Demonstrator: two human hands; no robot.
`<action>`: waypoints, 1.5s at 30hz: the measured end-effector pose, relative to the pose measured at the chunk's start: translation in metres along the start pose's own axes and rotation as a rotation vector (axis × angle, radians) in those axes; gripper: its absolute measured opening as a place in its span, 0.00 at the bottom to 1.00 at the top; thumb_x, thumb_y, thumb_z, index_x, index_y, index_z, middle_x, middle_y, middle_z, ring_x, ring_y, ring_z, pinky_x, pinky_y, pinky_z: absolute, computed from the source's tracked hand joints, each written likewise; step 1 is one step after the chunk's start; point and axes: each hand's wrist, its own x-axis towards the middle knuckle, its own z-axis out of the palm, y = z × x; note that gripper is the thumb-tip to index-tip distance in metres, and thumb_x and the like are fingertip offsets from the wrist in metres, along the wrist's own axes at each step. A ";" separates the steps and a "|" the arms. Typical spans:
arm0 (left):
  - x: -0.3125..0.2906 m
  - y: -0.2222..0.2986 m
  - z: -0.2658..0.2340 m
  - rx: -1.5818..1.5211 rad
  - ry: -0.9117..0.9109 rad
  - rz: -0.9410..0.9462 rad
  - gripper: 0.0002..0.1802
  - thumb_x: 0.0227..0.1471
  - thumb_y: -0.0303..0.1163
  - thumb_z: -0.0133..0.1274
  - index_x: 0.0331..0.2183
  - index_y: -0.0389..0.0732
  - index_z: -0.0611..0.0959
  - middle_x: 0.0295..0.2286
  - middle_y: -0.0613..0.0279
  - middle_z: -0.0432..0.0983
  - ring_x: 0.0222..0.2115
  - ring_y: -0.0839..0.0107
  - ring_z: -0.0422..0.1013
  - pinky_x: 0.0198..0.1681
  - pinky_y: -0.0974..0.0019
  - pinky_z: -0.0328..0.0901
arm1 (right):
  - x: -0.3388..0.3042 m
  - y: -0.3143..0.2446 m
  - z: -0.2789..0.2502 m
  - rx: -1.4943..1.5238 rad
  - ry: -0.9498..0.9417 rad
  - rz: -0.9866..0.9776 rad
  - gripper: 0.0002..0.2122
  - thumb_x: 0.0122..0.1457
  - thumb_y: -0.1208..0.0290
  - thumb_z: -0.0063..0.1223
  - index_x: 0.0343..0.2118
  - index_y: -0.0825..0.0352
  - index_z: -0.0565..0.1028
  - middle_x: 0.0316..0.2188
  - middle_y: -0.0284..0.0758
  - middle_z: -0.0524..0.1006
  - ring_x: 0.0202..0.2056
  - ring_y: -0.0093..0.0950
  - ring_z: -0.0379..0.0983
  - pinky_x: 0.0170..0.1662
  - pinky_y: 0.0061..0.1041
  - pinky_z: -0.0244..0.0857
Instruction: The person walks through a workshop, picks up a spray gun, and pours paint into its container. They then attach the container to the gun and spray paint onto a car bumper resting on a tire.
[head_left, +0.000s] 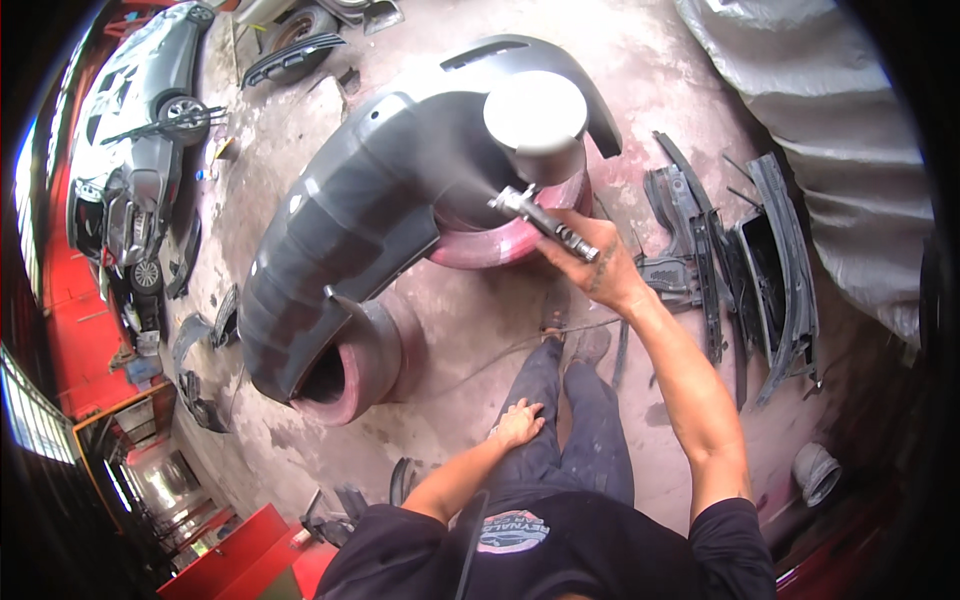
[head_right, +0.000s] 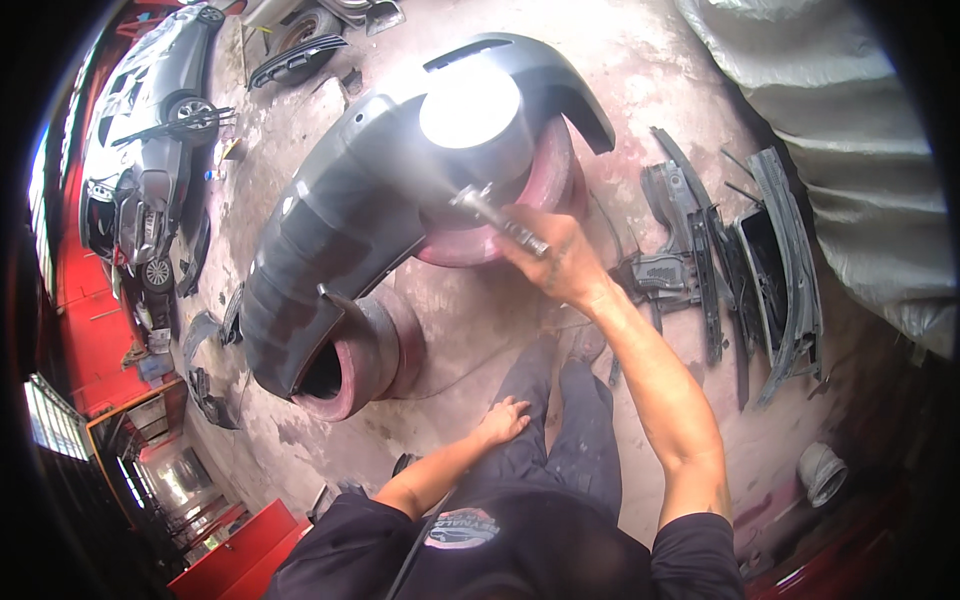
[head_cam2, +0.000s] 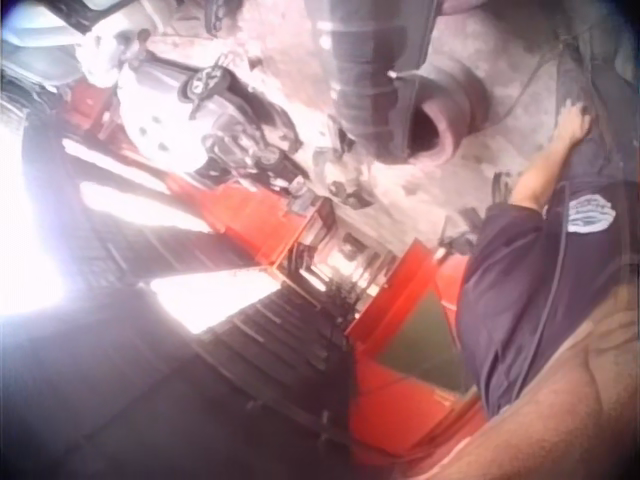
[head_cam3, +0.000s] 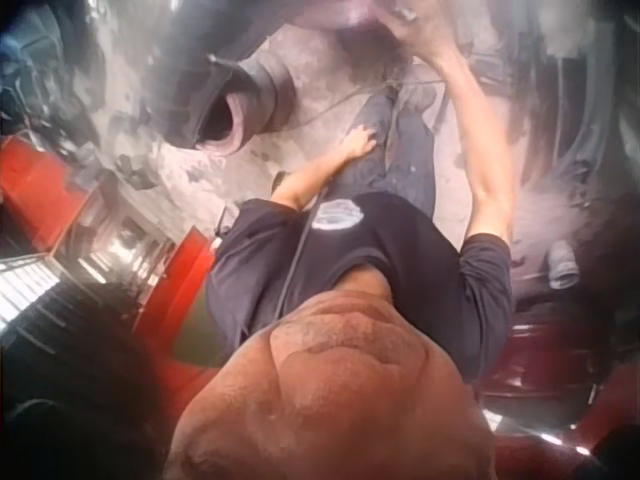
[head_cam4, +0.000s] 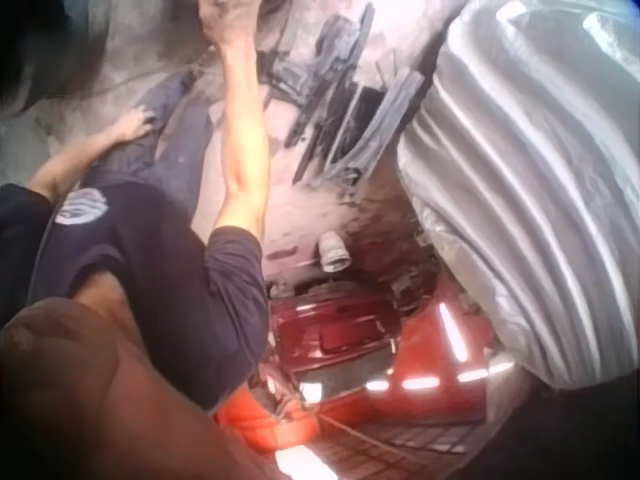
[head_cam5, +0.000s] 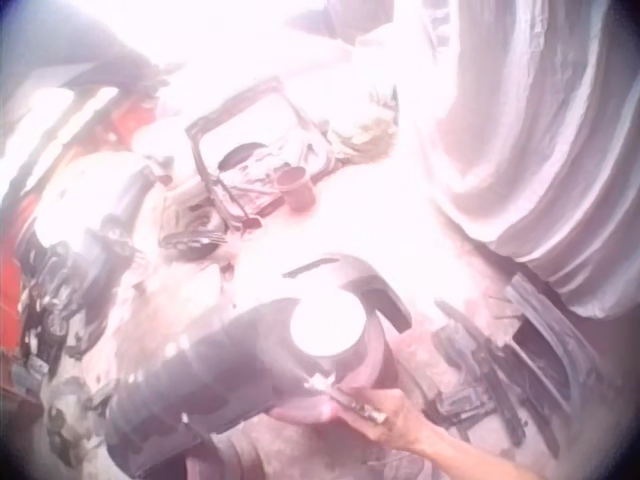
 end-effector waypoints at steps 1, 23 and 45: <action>-0.001 0.000 -0.004 -0.009 0.016 -0.001 0.29 0.61 0.47 0.54 0.62 0.50 0.76 0.61 0.37 0.64 0.57 0.35 0.67 0.61 0.44 0.65 | 0.007 -0.009 0.002 0.060 -0.040 0.013 0.15 0.62 0.69 0.64 0.49 0.68 0.80 0.25 0.37 0.79 0.26 0.24 0.75 0.32 0.28 0.69; 0.026 -0.030 -0.078 -0.092 0.073 0.122 0.26 0.63 0.46 0.50 0.59 0.47 0.78 0.58 0.43 0.70 0.56 0.40 0.70 0.60 0.47 0.65 | 0.200 0.039 -0.049 -0.464 0.260 0.179 0.17 0.63 0.62 0.58 0.48 0.69 0.80 0.29 0.48 0.83 0.34 0.41 0.83 0.41 0.38 0.74; 0.032 -0.006 -0.085 0.186 -0.188 -0.035 0.32 0.65 0.50 0.46 0.67 0.56 0.67 0.66 0.39 0.57 0.60 0.35 0.64 0.61 0.40 0.64 | 0.157 0.150 -0.141 0.118 0.377 0.536 0.14 0.64 0.57 0.61 0.35 0.65 0.81 0.23 0.27 0.79 0.17 0.14 0.72 0.16 0.15 0.63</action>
